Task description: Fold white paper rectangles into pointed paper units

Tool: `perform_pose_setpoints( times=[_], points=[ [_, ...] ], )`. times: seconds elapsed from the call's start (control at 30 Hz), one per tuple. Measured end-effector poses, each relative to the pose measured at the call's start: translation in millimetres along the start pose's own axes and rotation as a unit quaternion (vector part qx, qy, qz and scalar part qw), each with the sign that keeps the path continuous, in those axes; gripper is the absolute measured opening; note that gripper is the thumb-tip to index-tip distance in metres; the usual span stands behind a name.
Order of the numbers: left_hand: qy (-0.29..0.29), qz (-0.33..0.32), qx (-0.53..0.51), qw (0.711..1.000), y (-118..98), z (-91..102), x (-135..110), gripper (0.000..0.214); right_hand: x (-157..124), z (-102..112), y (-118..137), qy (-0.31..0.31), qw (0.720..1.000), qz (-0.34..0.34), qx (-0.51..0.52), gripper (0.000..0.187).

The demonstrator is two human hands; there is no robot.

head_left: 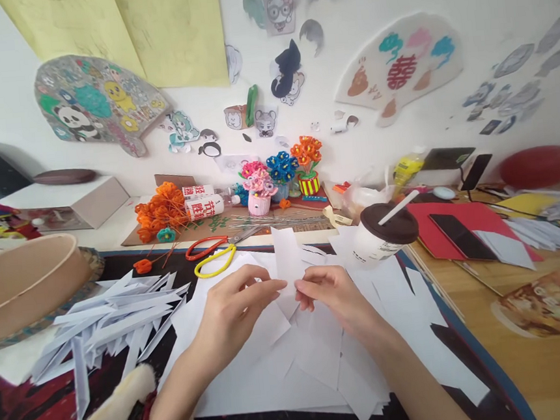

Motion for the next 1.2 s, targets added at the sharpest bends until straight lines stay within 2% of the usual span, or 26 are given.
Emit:
perform_pose_setpoints(
  times=[0.2,0.33,0.47,0.57,0.63,0.7,0.77,0.93,1.2],
  points=[
    [0.003,-0.018,0.047,0.999,1,0.0,1,0.02,-1,-3,4,0.029,0.999,0.007,-0.02,0.028],
    [0.011,0.014,0.055,0.998,-3,-3.7,2,0.014,-1,-6,2,0.024,1.0,0.002,0.002,0.026],
    [-0.019,0.121,-0.003,0.993,-7,-11.3,1,0.003,0,-9,-2,-0.005,0.998,-0.01,0.058,0.016],
    [-0.054,0.235,-0.054,0.969,-9,-18.1,-2,0.016,-1,-11,-4,-0.017,0.997,-0.022,0.07,0.016],
    [-0.027,0.294,-0.097,0.951,-9,-22.3,-3,0.018,-1,-13,-5,-0.015,0.997,-0.023,0.067,0.017],
    [0.018,0.322,-0.138,0.936,-10,-25.3,-3,0.015,-1,-13,-5,-0.012,0.997,-0.019,0.069,0.018],
    [0.029,0.329,-0.157,0.931,-10,-26.3,-2,0.017,-1,-14,-6,-0.006,0.997,-0.012,0.073,0.018],
    [0.001,0.316,-0.155,0.936,-12,-25.3,-2,0.018,-2,-14,-6,0.008,0.997,-0.006,0.076,0.02],
    [0.007,0.326,-0.173,0.929,-16,-27.0,-4,0.017,-2,-13,-8,-0.02,0.999,0.015,0.032,0.018]
  ],
)
Point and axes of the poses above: each hand's wrist, its own x-axis towards the middle knuckle, its own z-axis out of the back of the hand, y = z × x, the point moved 1 cm from there along x, towards the middle knuckle, and after that the axes turned 10 degrees about z, right-handed, at the moved point
